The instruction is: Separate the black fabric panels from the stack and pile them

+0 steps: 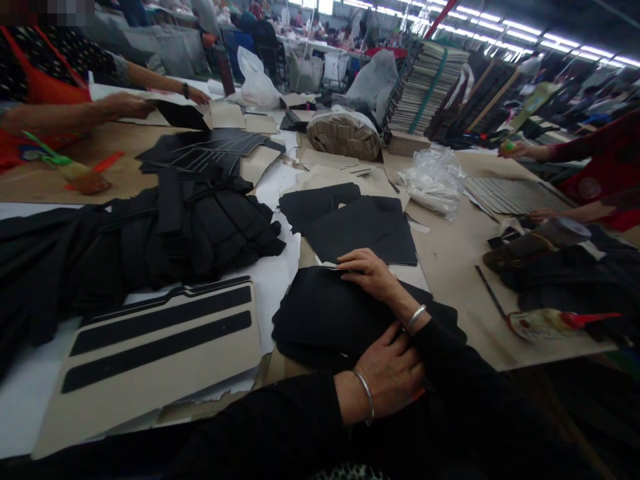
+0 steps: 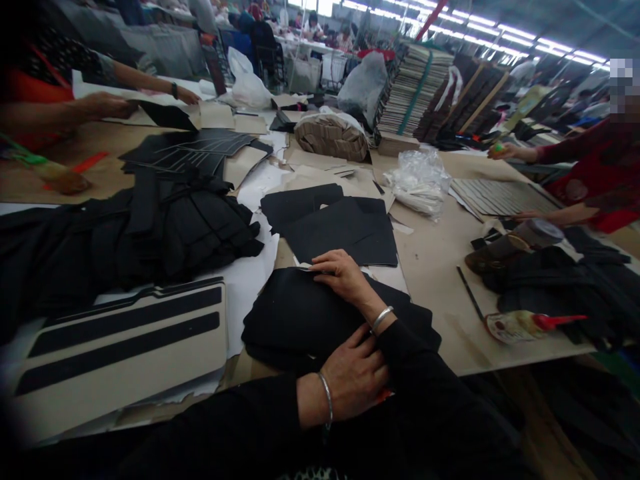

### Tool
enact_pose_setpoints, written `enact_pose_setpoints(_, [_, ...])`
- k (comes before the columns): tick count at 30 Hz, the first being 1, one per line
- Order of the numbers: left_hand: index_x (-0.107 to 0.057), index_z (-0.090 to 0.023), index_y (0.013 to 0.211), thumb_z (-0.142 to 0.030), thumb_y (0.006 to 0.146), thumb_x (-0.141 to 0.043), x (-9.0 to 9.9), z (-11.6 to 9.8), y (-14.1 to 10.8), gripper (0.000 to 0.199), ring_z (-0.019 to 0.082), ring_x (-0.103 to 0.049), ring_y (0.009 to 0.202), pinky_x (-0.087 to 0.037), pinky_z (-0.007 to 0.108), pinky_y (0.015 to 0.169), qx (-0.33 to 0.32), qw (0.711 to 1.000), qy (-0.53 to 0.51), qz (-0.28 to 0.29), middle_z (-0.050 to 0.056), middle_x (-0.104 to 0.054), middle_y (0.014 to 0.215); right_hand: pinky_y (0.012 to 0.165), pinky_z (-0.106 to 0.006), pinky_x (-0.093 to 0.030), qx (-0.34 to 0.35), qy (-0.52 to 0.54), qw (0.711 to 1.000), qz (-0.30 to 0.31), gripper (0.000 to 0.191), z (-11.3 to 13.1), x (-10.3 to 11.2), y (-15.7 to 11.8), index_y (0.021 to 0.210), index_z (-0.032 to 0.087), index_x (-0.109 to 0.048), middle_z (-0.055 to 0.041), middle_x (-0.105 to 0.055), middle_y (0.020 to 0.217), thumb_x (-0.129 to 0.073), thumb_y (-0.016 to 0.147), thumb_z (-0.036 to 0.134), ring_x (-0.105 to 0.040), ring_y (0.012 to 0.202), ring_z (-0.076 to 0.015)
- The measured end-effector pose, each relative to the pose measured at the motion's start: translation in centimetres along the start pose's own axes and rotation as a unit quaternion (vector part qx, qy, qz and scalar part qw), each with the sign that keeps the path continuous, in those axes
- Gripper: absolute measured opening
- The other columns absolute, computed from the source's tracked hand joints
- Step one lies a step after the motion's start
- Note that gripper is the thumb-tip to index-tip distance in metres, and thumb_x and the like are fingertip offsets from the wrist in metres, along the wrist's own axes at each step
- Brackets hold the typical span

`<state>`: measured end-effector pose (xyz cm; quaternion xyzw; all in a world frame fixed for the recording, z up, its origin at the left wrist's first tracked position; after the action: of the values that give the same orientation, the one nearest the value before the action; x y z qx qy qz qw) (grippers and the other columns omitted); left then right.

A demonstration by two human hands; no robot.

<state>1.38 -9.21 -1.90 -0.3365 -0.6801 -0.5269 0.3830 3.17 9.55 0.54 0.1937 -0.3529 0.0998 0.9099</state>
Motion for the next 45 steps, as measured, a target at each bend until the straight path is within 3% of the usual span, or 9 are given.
enact_pose_setpoints(10, [-0.059,-0.011,0.133,-0.038,0.101,-0.042,0.0,-0.1,-0.1,0.045,0.033,-0.041,0.142,-0.027,0.052,0.122,-0.004,1.000,0.019,0.002,0.012,-0.056,0.146,0.077,-0.032,-0.042,-0.113,-0.011,0.970,-0.213,0.009,-2.5,6.5,0.0,0.095,0.025,-0.050,0.0006,-0.055,0.081,-0.049,0.093,0.034,-0.053,0.077,-0.0186])
enact_pose_setpoints(14, [-0.059,-0.013,0.132,-0.037,0.100,-0.045,-0.3,-0.1,-0.1,0.042,0.033,-0.040,0.144,-0.028,0.053,0.120,-0.002,1.000,0.017,0.011,0.011,-0.057,0.144,0.079,-0.033,-0.042,-0.208,0.038,0.876,-0.434,0.014,-6.8,10.2,-0.8,0.095,0.024,-0.044,0.0005,-0.050,0.084,-0.050,0.090,0.035,-0.052,0.079,-0.0179])
enact_pose_setpoints(17, [-0.059,-0.013,0.131,-0.037,0.100,-0.045,-0.4,-0.1,0.0,0.042,0.035,-0.040,0.143,-0.028,0.054,0.120,-0.009,1.000,0.009,0.021,0.011,-0.059,0.140,0.075,-0.031,-0.046,-0.296,0.148,0.789,-0.517,0.018,-10.8,9.8,-1.5,0.098,0.026,-0.037,0.0038,-0.044,0.081,-0.050,0.086,0.031,-0.051,0.074,-0.0152])
enact_pose_setpoints(23, [-0.058,-0.013,0.133,-0.038,0.100,-0.044,0.0,0.1,0.0,0.044,0.032,-0.040,0.143,-0.027,0.052,0.121,-0.002,1.000,0.011,0.016,0.011,-0.057,0.144,0.072,-0.031,-0.053,-0.387,0.231,0.838,-0.307,0.043,-12.8,5.0,-0.5,0.097,0.024,-0.046,0.0028,-0.055,0.080,-0.078,0.070,0.033,-0.059,0.075,-0.0159])
enact_pose_setpoints(25, [-0.057,-0.013,0.136,-0.039,0.100,-0.045,0.1,0.1,0.0,0.046,0.032,-0.040,0.143,-0.027,0.051,0.121,0.001,1.000,0.011,0.010,0.011,-0.057,0.144,0.077,-0.032,-0.052,-0.373,0.170,0.878,-0.247,0.043,-11.4,4.7,-1.2,0.094,0.022,-0.055,-0.0010,-0.062,0.084,-0.083,0.067,0.040,-0.061,0.082,-0.0184])
enact_pose_setpoints(28, [-0.056,-0.012,0.137,-0.040,0.100,-0.045,0.1,0.1,0.0,0.048,0.032,-0.042,0.141,-0.028,0.051,0.121,0.001,1.000,0.008,0.009,0.011,-0.057,0.144,0.081,-0.033,-0.050,-0.297,0.072,0.952,-0.032,0.040,-8.0,2.6,-1.3,0.090,0.021,-0.069,-0.0035,-0.069,0.090,-0.080,0.071,0.054,-0.063,0.088,-0.0203])
enact_pose_setpoints(31, [-0.056,-0.012,0.137,-0.040,0.100,-0.044,0.2,0.0,0.1,0.048,0.031,-0.042,0.141,-0.029,0.050,0.120,0.003,1.000,0.007,0.014,0.011,-0.057,0.144,0.081,-0.034,-0.050,-0.252,0.100,0.958,0.090,0.036,-6.0,0.4,-2.0,0.092,0.022,-0.077,-0.0034,-0.074,0.092,-0.081,0.071,0.050,-0.066,0.088,-0.0220])
enact_pose_setpoints(39, [-0.061,-0.016,0.128,-0.042,0.097,-0.052,0.6,0.2,0.3,0.042,0.030,-0.047,0.138,-0.026,0.048,0.123,0.012,1.000,-0.009,0.023,0.011,-0.062,0.136,0.103,-0.042,-0.045,-0.086,0.096,0.991,-0.035,0.013,-4.1,1.2,-1.5,0.086,0.028,-0.080,-0.0034,-0.076,0.111,-0.076,0.079,0.038,-0.065,0.108,-0.0239])
enact_pose_setpoints(45, [-0.058,-0.012,0.133,-0.039,0.099,-0.046,0.2,0.0,0.2,0.045,0.030,-0.038,0.145,-0.021,0.046,0.126,0.003,1.000,0.006,0.016,0.011,-0.059,0.141,0.076,-0.032,-0.044,-0.146,-0.031,0.971,-0.186,0.020,-3.8,6.3,-1.0,0.087,0.023,-0.066,-0.0006,-0.065,0.077,-0.057,0.094,0.039,-0.060,0.075,-0.0187])
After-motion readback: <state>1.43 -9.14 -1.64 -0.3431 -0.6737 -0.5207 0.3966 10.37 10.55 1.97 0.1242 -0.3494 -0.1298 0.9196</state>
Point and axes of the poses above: each hand's wrist, its own y-axis towards the middle knuckle, its own x-axis out of the back of the hand, z = x × y, the point moved 8 cm from there along y, towards the middle knuckle
